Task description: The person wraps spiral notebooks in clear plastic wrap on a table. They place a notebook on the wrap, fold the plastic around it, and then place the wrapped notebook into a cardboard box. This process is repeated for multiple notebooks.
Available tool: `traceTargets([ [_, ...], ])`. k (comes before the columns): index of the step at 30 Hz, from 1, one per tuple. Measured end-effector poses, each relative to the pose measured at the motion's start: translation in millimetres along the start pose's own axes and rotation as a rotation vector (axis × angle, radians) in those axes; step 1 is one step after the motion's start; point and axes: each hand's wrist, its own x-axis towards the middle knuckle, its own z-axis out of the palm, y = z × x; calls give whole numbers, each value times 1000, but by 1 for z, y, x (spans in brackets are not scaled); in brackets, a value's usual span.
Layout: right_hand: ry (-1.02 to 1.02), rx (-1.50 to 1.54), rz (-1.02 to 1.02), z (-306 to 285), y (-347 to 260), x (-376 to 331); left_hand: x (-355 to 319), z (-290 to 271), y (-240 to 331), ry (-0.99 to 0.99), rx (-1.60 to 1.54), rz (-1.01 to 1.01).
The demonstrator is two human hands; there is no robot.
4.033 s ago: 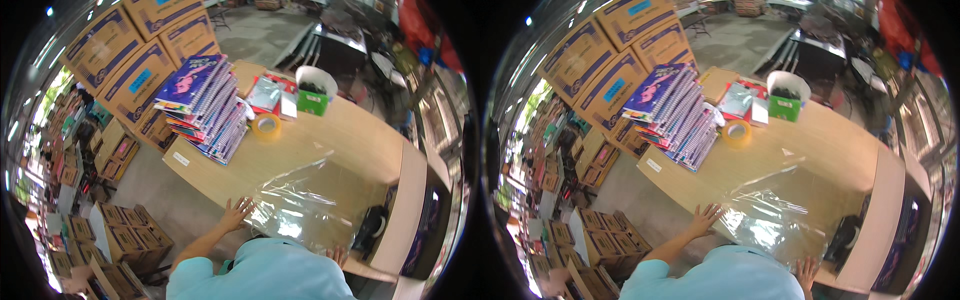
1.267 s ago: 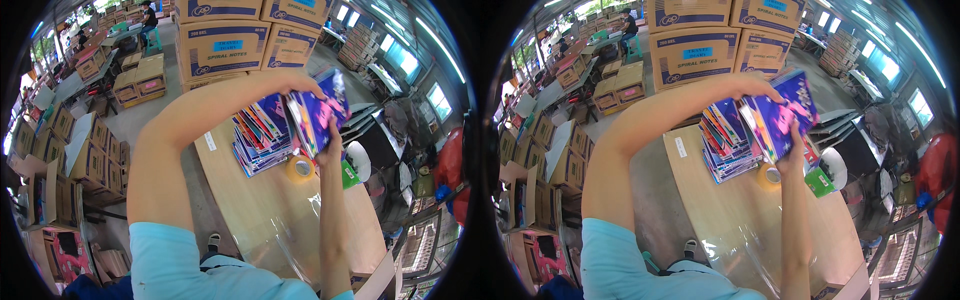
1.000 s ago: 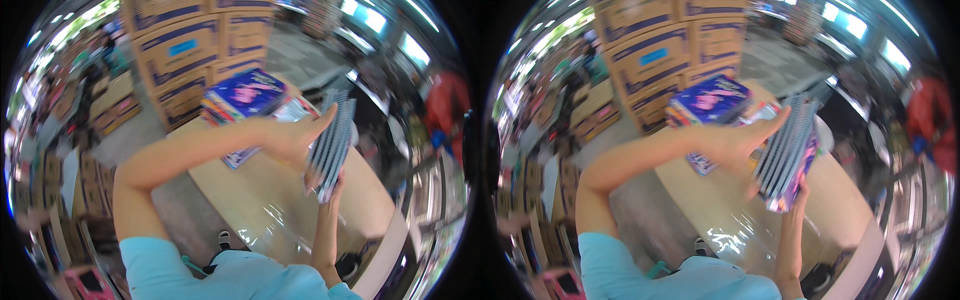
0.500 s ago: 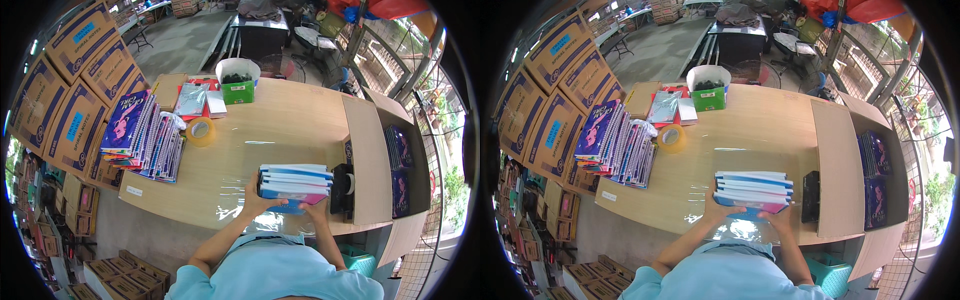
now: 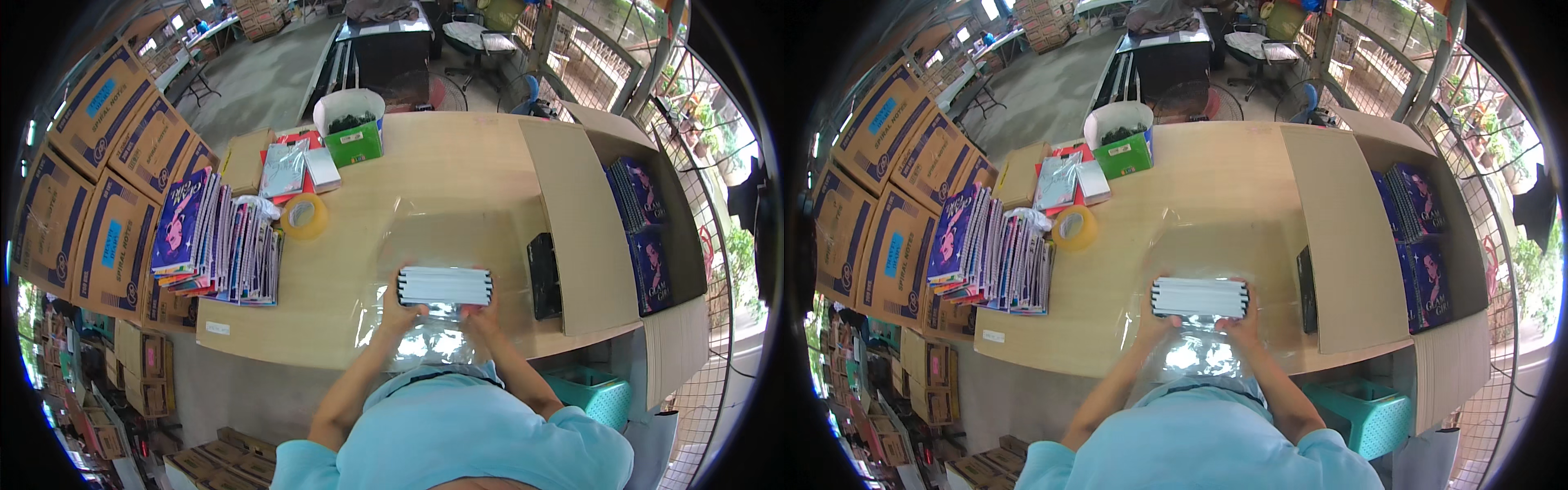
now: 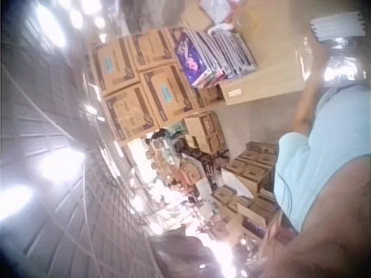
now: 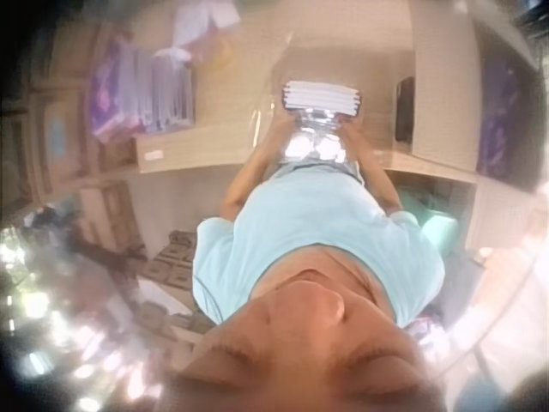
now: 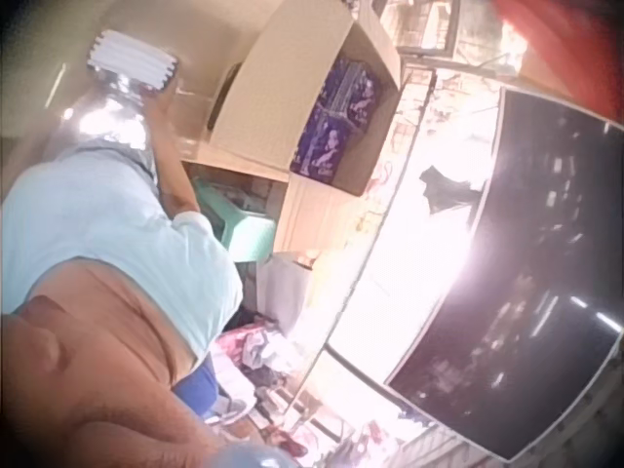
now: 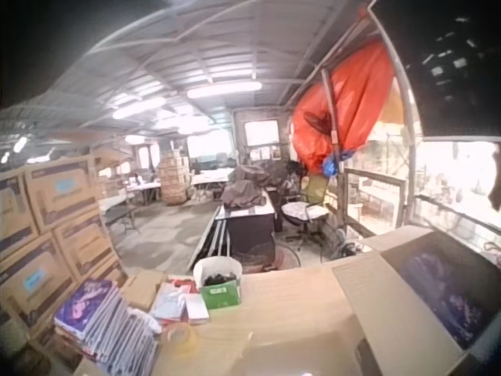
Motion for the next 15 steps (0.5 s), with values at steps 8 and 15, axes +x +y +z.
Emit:
traceTargets([
  [8,48,83,203,-7,22,-11,-2,-19,-22,48,377,84],
  [15,226,-439,29,-30,71,-18,-8,3,-36,187,294,167],
])
